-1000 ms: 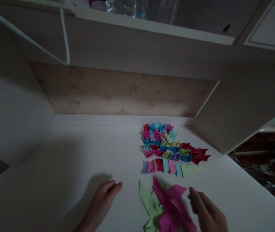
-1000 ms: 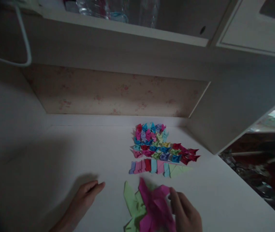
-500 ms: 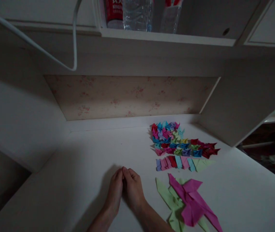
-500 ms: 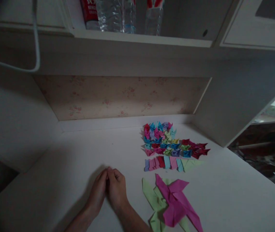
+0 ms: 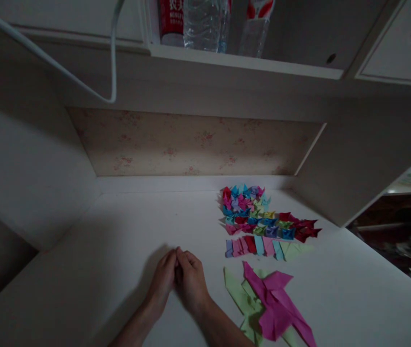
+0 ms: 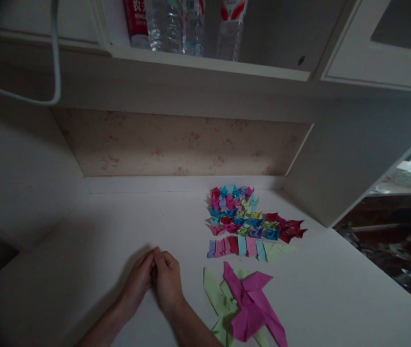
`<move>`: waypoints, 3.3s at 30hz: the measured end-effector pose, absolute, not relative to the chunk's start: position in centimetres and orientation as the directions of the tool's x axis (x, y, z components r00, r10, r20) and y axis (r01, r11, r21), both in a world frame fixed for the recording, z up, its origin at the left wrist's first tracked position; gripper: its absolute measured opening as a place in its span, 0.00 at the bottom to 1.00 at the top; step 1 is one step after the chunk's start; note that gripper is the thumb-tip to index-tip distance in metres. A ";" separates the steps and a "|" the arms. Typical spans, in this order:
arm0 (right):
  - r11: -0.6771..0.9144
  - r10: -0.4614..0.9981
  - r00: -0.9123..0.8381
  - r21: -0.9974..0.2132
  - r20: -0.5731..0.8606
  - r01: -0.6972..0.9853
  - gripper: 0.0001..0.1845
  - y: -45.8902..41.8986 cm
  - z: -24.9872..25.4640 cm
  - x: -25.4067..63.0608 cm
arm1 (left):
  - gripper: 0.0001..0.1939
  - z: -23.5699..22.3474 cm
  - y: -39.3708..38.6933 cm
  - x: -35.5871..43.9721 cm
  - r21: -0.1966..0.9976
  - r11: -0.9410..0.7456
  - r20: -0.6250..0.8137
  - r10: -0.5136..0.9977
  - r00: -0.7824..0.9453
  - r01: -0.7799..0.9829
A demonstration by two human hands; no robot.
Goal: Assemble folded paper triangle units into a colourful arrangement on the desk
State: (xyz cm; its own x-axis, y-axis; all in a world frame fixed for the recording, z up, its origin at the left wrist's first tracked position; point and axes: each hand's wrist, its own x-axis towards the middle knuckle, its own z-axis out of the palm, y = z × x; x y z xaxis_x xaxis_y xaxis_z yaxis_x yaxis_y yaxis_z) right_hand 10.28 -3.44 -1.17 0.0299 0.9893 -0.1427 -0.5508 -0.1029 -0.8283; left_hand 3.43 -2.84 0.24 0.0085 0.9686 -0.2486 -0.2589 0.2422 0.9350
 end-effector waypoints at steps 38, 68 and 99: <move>-0.098 0.995 -0.058 -0.725 -0.081 -0.681 0.20 -3.9 -0.2 11.2 | 0.18 1.9 -3.6 3.7 0.935 0.293 -0.289 0.956 0.049 -0.200; -0.114 0.993 -0.057 -0.770 -0.101 -0.628 0.22 -4.5 0.3 11.2 | 0.15 2.3 -3.4 3.7 0.976 0.206 -0.211 0.975 -0.071 -0.068; -0.113 0.993 -0.047 -0.736 -0.110 -0.668 0.24 -4.3 -0.7 10.9 | 0.16 0.7 -3.1 3.5 0.978 0.207 -0.209 0.977 -0.037 -0.037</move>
State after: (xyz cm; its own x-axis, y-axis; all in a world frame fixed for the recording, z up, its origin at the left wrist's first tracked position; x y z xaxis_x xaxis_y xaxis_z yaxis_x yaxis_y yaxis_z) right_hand 10.92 -4.32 -0.70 -0.0470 0.9929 -0.1096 -0.6680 -0.1129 -0.7356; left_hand 3.47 -3.12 0.65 -0.0365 0.9773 -0.2087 -0.0367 0.2074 0.9776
